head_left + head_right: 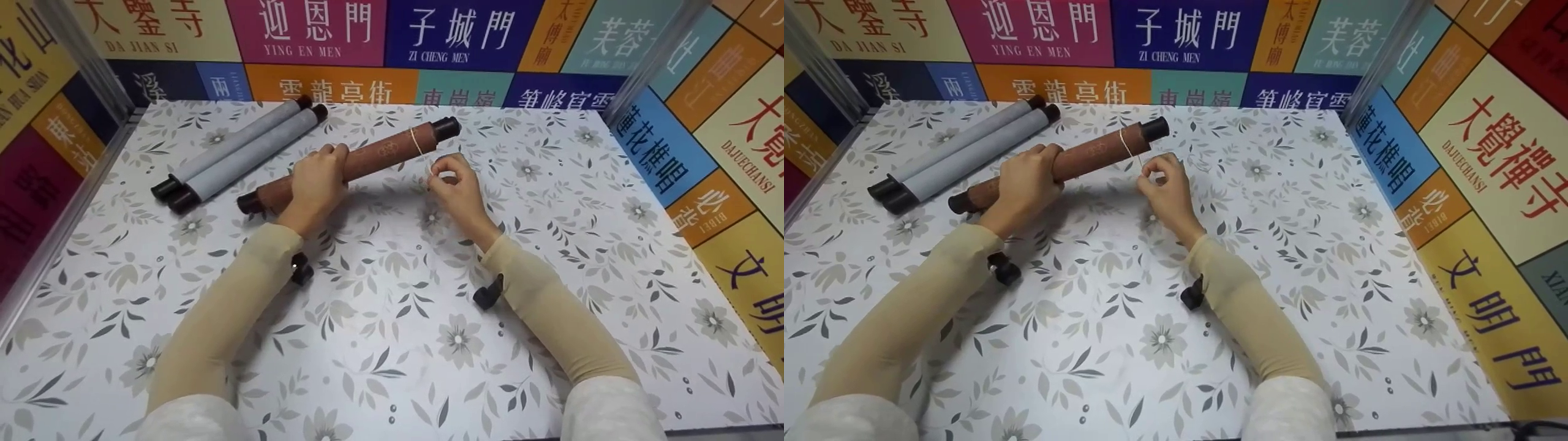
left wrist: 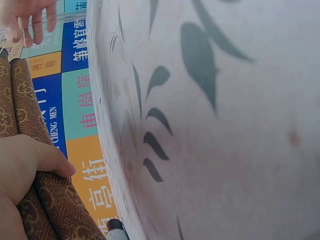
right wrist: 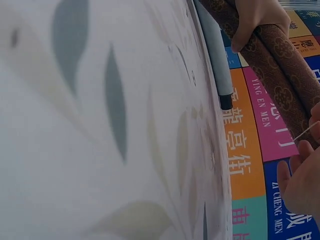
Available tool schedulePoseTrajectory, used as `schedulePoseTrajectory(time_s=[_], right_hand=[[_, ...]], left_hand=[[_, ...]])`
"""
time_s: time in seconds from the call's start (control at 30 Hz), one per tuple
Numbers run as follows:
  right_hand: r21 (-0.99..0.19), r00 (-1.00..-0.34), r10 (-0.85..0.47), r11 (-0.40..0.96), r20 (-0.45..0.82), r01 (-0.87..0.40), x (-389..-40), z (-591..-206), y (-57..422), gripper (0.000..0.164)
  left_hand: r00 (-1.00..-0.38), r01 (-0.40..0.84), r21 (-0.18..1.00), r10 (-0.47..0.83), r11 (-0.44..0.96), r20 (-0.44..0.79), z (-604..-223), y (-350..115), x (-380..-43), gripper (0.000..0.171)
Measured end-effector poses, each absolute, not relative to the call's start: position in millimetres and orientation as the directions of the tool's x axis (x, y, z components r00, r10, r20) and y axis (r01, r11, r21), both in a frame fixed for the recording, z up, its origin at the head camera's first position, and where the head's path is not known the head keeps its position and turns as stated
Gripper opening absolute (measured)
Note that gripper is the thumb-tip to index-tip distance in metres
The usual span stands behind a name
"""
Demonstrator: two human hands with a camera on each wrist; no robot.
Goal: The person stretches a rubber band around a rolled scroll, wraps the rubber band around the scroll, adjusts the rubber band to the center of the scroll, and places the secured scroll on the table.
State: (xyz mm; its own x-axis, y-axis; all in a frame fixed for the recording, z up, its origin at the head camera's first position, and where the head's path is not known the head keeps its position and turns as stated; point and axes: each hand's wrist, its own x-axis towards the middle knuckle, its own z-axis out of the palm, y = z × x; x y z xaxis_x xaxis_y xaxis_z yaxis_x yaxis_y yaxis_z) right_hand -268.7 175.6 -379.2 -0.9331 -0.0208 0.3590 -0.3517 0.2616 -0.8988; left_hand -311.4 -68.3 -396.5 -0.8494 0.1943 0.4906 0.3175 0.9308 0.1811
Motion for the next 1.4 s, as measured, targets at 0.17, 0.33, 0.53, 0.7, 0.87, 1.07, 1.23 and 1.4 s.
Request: schedulePoseTrajectory(time_s=[0.17,0.33,0.53,0.7,0.87,1.07,1.23,1.4], right_hand=[[-0.830,-0.892,-0.037,0.351,0.450,-0.433,-265,-379,175,0.012],[-0.704,-0.792,-0.073,0.416,0.606,-0.576,-261,-379,175,0.021],[-0.728,-0.768,-0.319,0.259,0.556,-0.635,-258,-375,179,0.013],[-0.847,-0.855,-0.434,0.305,0.284,-0.436,-264,-376,185,0.023],[-0.930,-0.912,-0.410,0.322,0.033,-0.179,-273,-381,189,0.024],[-0.980,-0.897,-0.426,0.196,-0.120,0.038,-284,-394,195,0.051],[-0.969,-0.820,-0.534,-0.006,-0.207,0.249,-294,-404,205,0.094],[-0.921,-0.742,-0.629,-0.105,-0.231,0.376,-295,-403,207,0.106]], left_hand=[[-0.865,0.297,0.171,0.189,0.939,0.464,-395,-69,-313,0.030],[-0.892,0.263,0.159,0.177,0.952,0.417,-395,-70,-313,0.032],[-0.905,0.251,0.184,0.164,0.950,0.392,-395,-72,-313,0.033],[-0.918,0.237,0.201,0.151,0.951,0.367,-393,-73,-313,0.036],[-0.918,0.237,0.194,0.154,0.952,0.365,-393,-71,-310,0.035],[-0.913,0.244,0.203,0.155,0.948,0.377,-394,-70,-310,0.034],[-0.886,0.262,0.201,0.152,0.944,0.438,-397,-70,-308,0.030],[-0.833,0.290,0.166,0.163,0.943,0.528,-400,-68,-307,0.023]])
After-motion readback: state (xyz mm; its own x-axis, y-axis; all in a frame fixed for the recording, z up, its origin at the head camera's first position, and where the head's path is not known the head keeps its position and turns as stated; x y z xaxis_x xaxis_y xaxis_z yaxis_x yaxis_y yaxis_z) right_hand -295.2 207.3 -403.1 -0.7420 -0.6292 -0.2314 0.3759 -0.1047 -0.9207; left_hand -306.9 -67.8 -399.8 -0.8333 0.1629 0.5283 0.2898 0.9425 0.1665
